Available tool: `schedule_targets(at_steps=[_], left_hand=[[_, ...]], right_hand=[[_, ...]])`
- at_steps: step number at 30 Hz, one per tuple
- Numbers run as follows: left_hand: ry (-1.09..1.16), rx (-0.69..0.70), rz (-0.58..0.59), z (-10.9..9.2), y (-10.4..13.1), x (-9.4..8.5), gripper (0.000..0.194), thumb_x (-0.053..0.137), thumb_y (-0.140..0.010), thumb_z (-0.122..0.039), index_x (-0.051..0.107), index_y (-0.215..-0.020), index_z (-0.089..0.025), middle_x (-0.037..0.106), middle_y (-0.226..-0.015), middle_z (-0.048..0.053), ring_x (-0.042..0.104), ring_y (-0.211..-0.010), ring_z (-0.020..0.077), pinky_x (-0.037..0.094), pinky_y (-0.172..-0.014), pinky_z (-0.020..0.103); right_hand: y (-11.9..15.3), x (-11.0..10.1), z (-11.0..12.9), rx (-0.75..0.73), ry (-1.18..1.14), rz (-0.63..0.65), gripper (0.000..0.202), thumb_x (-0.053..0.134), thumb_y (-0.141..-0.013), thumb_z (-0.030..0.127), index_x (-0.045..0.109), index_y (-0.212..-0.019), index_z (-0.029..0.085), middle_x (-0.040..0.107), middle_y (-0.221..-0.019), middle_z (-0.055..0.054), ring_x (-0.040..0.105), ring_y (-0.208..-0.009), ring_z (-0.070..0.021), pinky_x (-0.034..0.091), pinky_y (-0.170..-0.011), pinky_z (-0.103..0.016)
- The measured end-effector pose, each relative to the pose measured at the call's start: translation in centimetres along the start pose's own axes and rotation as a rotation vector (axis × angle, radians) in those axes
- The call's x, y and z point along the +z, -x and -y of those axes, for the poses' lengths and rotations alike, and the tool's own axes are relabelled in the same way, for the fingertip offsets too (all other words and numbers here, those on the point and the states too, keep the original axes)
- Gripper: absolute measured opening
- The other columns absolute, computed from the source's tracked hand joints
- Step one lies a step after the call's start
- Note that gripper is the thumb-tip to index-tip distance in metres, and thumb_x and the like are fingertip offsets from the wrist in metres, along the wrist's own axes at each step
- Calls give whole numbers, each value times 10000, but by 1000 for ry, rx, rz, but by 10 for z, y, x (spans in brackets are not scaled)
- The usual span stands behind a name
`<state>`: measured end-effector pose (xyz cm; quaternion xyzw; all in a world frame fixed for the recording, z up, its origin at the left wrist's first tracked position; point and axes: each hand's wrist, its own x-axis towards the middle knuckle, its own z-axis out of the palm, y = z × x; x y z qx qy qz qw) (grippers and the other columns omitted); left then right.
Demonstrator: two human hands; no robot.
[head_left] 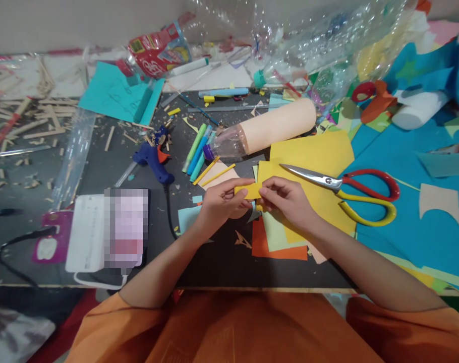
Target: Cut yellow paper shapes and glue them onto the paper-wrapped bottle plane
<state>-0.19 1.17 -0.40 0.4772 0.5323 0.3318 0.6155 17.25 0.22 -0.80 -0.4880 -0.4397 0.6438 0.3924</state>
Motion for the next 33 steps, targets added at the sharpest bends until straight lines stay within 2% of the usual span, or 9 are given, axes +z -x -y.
schedule_targets(at_steps=[11, 20, 27, 33], left_hand=[[47, -6, 2, 0, 0, 1, 299, 724, -709, -333, 752, -946, -151, 715, -628, -5, 706, -559, 136, 590, -591, 209], [21, 8, 18, 2, -2, 0, 351, 736, -709, -383, 747, -974, -154, 714, -625, -10, 708, -561, 149, 592, -594, 232], [161, -137, 34, -5, -2, -3, 449, 786, -650, -400, 681, -1003, -141, 721, -645, 4, 757, -656, 209, 611, -615, 255], [195, -165, -41, -5, -4, -4, 393, 824, -588, -398, 608, -806, -153, 721, -619, 20, 765, -678, 237, 610, -628, 266]], right_hand=[[1, -4, 0, -22, 75, 91, 401, 677, -798, 551, 564, -674, 186, 568, -562, 37, 465, -455, -67, 380, -472, -239], [1, -5, -1, 4, 34, 105, 427, 693, -782, 576, 573, -670, 182, 581, -575, 32, 477, -458, -65, 383, -475, -231], [2, -7, 2, -22, 11, 32, 436, 702, -765, 584, 553, -635, 195, 579, -543, 34, 478, -431, -67, 387, -439, -226], [3, -8, 2, -88, 83, -32, 461, 687, -764, 615, 548, -621, 199, 572, -531, 34, 484, -422, -69, 415, -446, -229]])
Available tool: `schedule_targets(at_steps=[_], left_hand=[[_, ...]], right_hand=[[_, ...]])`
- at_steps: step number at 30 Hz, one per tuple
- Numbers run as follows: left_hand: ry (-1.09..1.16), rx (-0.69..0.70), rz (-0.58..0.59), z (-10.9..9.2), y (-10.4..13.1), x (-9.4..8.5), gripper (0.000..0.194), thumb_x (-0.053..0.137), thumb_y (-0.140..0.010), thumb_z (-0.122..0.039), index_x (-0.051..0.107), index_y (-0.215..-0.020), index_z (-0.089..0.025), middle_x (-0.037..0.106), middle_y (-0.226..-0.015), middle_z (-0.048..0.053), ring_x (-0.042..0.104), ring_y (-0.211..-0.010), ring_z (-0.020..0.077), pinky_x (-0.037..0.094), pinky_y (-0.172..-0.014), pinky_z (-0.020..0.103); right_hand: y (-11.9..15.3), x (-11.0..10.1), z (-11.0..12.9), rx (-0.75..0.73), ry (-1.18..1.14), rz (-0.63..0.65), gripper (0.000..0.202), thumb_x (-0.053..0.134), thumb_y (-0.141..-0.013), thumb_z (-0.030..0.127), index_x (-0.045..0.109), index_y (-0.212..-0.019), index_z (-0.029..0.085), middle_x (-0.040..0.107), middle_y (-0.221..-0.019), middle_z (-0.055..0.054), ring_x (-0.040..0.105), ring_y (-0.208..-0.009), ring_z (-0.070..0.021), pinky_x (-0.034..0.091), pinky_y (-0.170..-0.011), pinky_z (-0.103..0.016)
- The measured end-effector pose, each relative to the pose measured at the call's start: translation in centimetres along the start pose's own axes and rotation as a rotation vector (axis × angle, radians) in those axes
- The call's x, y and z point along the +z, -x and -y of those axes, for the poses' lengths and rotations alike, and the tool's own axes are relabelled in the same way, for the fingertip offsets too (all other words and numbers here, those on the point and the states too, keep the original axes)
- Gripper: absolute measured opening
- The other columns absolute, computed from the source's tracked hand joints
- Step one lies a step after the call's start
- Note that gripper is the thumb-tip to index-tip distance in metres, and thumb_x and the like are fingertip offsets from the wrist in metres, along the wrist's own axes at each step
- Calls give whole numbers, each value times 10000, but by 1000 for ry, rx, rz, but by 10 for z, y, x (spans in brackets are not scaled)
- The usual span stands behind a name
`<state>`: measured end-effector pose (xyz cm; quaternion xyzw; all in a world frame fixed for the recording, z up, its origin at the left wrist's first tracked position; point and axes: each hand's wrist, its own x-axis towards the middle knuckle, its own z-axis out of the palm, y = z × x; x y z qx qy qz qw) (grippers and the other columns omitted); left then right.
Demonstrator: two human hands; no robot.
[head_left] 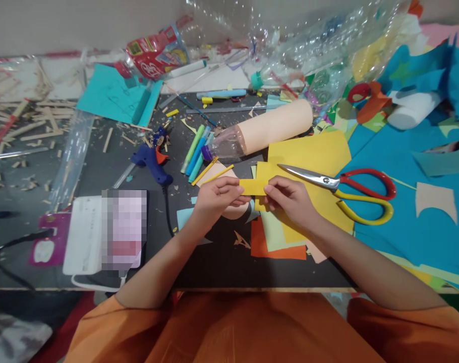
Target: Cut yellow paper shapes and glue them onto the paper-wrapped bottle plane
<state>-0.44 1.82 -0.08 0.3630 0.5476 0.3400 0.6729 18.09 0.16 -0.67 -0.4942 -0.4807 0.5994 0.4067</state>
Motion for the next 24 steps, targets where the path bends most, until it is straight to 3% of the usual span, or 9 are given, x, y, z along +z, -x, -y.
schedule_targets(at_steps=[9, 15, 19, 24], left_hand=[[5, 47, -31, -1, 3, 1, 340, 829, -581, -378, 601, -707, -161, 707, -552, 12, 727, -546, 182, 555, -515, 209], [-85, 173, -45, 0, 8, 4, 246, 743, -697, -369, 596, -731, -174, 667, -556, -13, 690, -513, 151, 502, -461, 199], [-157, 390, -63, 3, 3, 0, 238, 729, -682, -273, 593, -864, -203, 698, -758, -10, 694, -674, 127, 560, -639, 227], [-326, 623, -36, 8, -3, -4, 10, 664, -744, -208, 669, -745, -199, 699, -761, 13, 661, -740, 141, 537, -708, 253]], right_hand=[[1, 1, -1, -54, 40, -17, 450, 685, -780, 598, 557, -617, 199, 563, -518, 32, 481, -423, -73, 414, -442, -229], [0, 0, -2, -43, 25, -18, 433, 690, -784, 581, 562, -618, 202, 567, -517, 33, 482, -423, -77, 421, -445, -236], [-1, -1, -2, -2, -25, -45, 430, 711, -761, 584, 564, -625, 204, 578, -514, 36, 480, -404, -71, 428, -434, -228], [-2, -1, -1, 13, -18, -35, 449, 713, -742, 606, 561, -612, 204, 583, -514, 34, 485, -400, -70, 431, -429, -227]])
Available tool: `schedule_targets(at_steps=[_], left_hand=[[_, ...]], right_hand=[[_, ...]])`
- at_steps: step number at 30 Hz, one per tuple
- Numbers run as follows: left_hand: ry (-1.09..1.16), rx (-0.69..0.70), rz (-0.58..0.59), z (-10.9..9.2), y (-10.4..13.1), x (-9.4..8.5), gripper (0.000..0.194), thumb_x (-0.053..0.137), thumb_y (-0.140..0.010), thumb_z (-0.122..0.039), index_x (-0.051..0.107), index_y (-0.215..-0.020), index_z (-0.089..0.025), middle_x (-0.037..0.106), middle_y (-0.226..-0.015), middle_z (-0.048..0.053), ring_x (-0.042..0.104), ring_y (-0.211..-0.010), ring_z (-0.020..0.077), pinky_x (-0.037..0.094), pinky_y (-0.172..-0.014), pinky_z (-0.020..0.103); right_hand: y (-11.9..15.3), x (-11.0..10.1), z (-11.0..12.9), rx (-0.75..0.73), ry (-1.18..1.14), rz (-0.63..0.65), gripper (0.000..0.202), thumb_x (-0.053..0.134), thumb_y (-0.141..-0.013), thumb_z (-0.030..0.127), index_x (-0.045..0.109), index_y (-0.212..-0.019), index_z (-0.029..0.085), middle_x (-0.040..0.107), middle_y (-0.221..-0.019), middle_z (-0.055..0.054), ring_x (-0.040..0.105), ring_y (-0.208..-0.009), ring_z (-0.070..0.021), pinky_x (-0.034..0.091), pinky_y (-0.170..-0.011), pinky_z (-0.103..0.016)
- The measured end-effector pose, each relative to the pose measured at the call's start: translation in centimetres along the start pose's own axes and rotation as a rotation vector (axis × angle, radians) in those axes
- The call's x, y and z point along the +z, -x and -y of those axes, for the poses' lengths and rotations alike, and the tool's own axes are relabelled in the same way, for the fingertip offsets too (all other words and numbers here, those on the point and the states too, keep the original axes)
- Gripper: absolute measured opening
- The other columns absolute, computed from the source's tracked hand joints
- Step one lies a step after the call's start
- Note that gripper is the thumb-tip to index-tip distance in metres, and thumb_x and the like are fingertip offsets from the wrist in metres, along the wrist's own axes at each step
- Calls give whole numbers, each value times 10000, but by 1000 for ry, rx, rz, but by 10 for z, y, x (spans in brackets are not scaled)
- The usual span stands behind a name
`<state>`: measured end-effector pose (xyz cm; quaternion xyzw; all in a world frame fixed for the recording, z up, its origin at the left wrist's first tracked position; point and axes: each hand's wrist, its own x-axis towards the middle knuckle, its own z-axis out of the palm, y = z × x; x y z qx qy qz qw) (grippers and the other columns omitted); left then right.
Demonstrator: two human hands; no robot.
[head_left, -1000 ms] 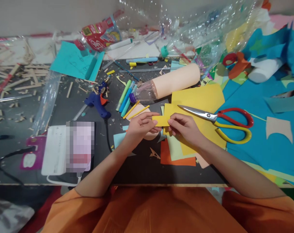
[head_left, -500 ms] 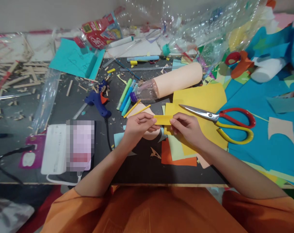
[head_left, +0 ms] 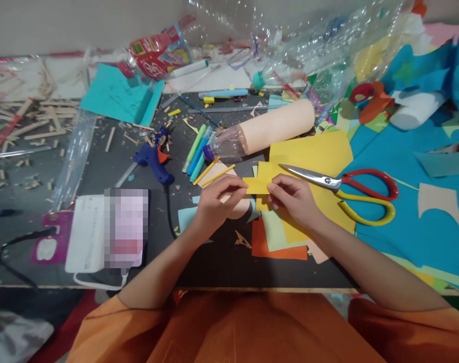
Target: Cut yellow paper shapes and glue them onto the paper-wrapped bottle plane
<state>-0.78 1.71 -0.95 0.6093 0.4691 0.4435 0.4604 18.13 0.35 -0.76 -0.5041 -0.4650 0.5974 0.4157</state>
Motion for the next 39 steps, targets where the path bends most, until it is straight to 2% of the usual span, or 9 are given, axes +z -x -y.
schedule_targets(at_steps=[11, 14, 18, 20, 23, 27, 32, 35, 39], left_hand=[[130, -326, -4, -13, 2, 1, 128, 718, -677, -255, 724, -782, -181, 684, -731, 1, 626, -665, 111, 533, -664, 213], [125, -327, 12, -13, 1, 0, 177, 704, -674, -238, 725, -841, -181, 652, -703, -9, 591, -623, 94, 510, -638, 200], [106, -275, 7, -11, 2, -2, 328, 706, -674, -236, 693, -999, -196, 674, -1031, 36, 596, -637, 69, 520, -677, 211], [86, -246, 30, -10, 2, -3, 356, 710, -690, -281, 668, -1034, -201, 672, -1082, 47, 607, -670, 80, 524, -693, 217], [49, -239, 129, -9, 3, -6, 319, 707, -720, -384, 669, -966, -184, 706, -959, 49, 635, -758, 132, 526, -734, 237], [131, -406, 287, -13, 3, -6, 357, 693, -731, -491, 671, -888, -171, 697, -751, 25, 650, -678, 149, 521, -626, 231], [90, -547, 320, -17, 3, -2, 319, 691, -725, -501, 628, -721, -188, 630, -573, -8, 583, -532, 113, 478, -523, 204], [50, -493, 349, -16, 4, 0, 271, 647, -756, -448, 605, -686, -190, 632, -582, -4, 575, -542, 107, 466, -529, 199], [-80, -333, 332, -15, 8, 1, 250, 600, -793, -390, 565, -651, -187, 571, -529, -27, 470, -477, 81, 377, -465, 180]], right_hand=[[0, 0, 2, 19, -5, 13, 462, 728, -716, 624, 573, -612, 201, 588, -510, 28, 485, -399, -75, 429, -422, -231], [0, 0, 1, 26, -10, 15, 457, 725, -722, 619, 569, -615, 203, 587, -513, 26, 481, -399, -78, 423, -418, -233], [0, -1, -2, 19, -31, 35, 428, 715, -749, 585, 561, -634, 202, 576, -522, 30, 473, -407, -79, 409, -432, -235], [0, -1, -4, 10, -27, 63, 401, 690, -784, 551, 550, -640, 203, 560, -521, 35, 463, -416, -83, 405, -449, -240], [1, -2, -5, -31, 78, 108, 335, 652, -823, 452, 537, -633, 202, 513, -525, 44, 427, -452, -87, 375, -474, -242], [1, -3, -3, -95, 262, 137, 277, 612, -821, 365, 538, -614, 197, 478, -545, 39, 380, -497, -93, 312, -494, -246], [1, -5, -2, -109, 289, 157, 275, 602, -824, 380, 540, -623, 202, 473, -551, 35, 374, -508, -100, 306, -505, -253], [3, -3, -3, -115, 242, 126, 292, 605, -841, 414, 556, -645, 203, 507, -576, 28, 400, -508, -102, 329, -504, -256], [6, 1, -5, -143, 172, 81, 288, 592, -875, 440, 576, -697, 213, 550, -573, 27, 485, -502, -115, 408, -511, -264]])
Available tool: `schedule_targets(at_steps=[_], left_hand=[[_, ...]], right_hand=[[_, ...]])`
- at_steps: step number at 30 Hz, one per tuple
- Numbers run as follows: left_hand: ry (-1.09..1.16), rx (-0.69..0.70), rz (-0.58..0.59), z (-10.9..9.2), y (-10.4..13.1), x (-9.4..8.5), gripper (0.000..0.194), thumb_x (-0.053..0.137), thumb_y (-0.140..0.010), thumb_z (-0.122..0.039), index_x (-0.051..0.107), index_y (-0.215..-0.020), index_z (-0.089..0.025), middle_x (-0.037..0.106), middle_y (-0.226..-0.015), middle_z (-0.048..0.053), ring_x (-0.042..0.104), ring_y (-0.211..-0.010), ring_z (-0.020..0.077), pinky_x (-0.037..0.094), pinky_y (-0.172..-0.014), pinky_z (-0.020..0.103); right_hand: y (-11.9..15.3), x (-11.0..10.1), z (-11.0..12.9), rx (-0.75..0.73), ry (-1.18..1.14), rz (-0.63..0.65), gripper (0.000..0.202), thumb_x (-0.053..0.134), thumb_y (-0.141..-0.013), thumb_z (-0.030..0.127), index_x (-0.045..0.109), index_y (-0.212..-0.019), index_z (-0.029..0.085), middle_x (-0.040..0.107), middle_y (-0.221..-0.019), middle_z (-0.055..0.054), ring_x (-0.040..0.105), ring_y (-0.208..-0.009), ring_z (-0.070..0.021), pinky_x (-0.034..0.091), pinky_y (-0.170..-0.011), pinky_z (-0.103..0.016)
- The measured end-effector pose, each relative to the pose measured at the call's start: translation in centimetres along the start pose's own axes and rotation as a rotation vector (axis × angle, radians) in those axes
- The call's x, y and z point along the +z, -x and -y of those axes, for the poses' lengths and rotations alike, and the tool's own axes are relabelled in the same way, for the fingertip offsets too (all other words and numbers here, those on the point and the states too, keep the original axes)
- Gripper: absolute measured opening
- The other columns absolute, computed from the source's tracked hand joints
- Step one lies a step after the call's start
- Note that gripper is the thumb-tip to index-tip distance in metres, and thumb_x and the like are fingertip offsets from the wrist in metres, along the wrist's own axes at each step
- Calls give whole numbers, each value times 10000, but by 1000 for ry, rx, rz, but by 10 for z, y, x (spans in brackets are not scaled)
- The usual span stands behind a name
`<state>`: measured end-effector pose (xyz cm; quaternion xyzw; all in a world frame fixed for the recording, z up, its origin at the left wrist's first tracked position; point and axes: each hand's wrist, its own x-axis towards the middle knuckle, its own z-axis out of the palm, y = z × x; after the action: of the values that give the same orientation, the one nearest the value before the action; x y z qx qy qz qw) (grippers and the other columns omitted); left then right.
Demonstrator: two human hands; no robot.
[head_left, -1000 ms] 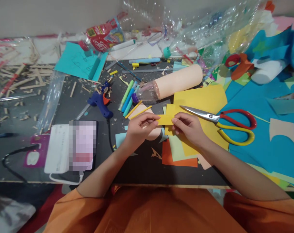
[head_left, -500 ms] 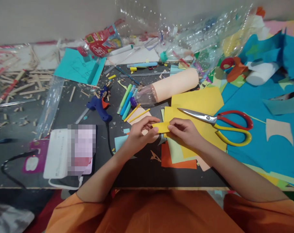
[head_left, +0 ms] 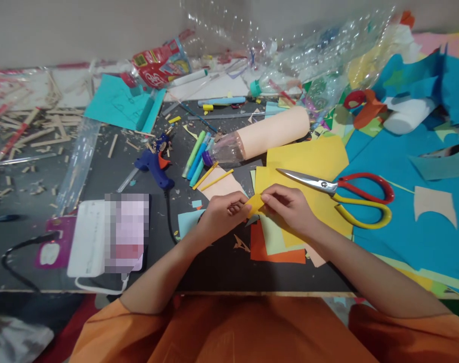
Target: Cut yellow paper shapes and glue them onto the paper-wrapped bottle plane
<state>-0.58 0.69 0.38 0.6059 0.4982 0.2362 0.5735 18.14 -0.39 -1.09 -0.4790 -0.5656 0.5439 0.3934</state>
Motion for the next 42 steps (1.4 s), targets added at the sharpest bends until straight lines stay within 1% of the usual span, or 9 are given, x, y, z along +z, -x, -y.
schedule_targets(at_steps=[7, 14, 18, 23, 30, 34, 37, 40, 42], left_hand=[[-112, 185, -204, -3, 3, -3, 246, 554, -813, -356, 536, -630, -193, 492, -518, -57, 367, -452, 64, 303, -445, 174], [-210, 198, -163, -1, 6, 1, 239, 497, -864, -356, 568, -700, -198, 520, -531, -52, 399, -472, 78, 328, -493, 187], [-260, 225, -155, -1, 7, 1, 238, 487, -873, -353, 591, -724, -199, 543, -545, -46, 428, -479, 81, 346, -504, 186], [-256, 264, -176, 1, 5, 0, 217, 484, -876, -321, 619, -750, -206, 639, -641, -18, 540, -534, 94, 418, -564, 188], [-181, 128, -304, 8, 3, 1, 270, 563, -852, -302, 618, -1108, -239, 632, -630, -50, 589, -526, 109, 465, -587, 197], [-201, 173, -256, 6, 1, 0, 170, 535, -866, -290, 660, -966, -232, 604, -584, -54, 577, -525, 102, 445, -580, 192], [-264, 249, -241, 6, 0, 0, 186, 503, -872, -281, 671, -856, -203, 637, -637, -26, 568, -556, 100, 441, -586, 191], [-338, 276, -215, 9, 0, 0, 243, 476, -844, -204, 695, -945, -175, 657, -669, -13, 557, -561, 101, 455, -589, 195], [-375, 302, -189, 12, 0, 1, 307, 466, -802, -131, 707, -990, -160, 683, -704, -3, 581, -582, 101, 472, -603, 194]], right_hand=[[-8, -23, 10, -372, 521, -145, 156, 506, -941, 233, 652, -887, 227, 743, -880, -61, 681, -830, -202, 517, -753, -341], [-57, -35, 16, -525, 1048, 106, 310, 459, -957, 221, 669, -1180, 175, 733, -1160, -132, 626, -1120, -297, 451, -954, -449], [-82, -36, 7, -464, 1068, 86, 324, 453, -948, 214, 671, -1178, 145, 717, -1190, -157, 633, -1099, -315, 464, -946, -461], [-95, -76, 4, -485, 1057, -21, 346, 398, -910, 115, 656, -1137, 151, 708, -1182, -157, 636, -1096, -310, 486, -912, -464], [-92, -132, -2, -538, 1396, 156, 271, 462, -799, 94, 674, -918, 213, 736, -907, -145, 650, -905, -331, 501, -780, -475], [-89, -137, 5, -485, 1401, 76, 197, 463, -859, 118, 642, -899, 191, 707, -877, -172, 647, -883, -324, 476, -767, -459], [-81, -132, 19, -473, 1315, -171, 119, 477, -897, 224, 580, -843, 202, 665, -866, -156, 628, -890, -298, 450, -719, -428], [-64, -114, 30, -431, 915, -547, 282, 624, -810, 370, 404, -676, 256, 485, -647, 3, 502, -597, -163, 406, -569, -347], [-49, -94, 32, -352, 475, -560, 412, 624, -823, 405, 313, -594, 262, 356, -533, 57, 401, -455, -115, 342, -448, -285]])
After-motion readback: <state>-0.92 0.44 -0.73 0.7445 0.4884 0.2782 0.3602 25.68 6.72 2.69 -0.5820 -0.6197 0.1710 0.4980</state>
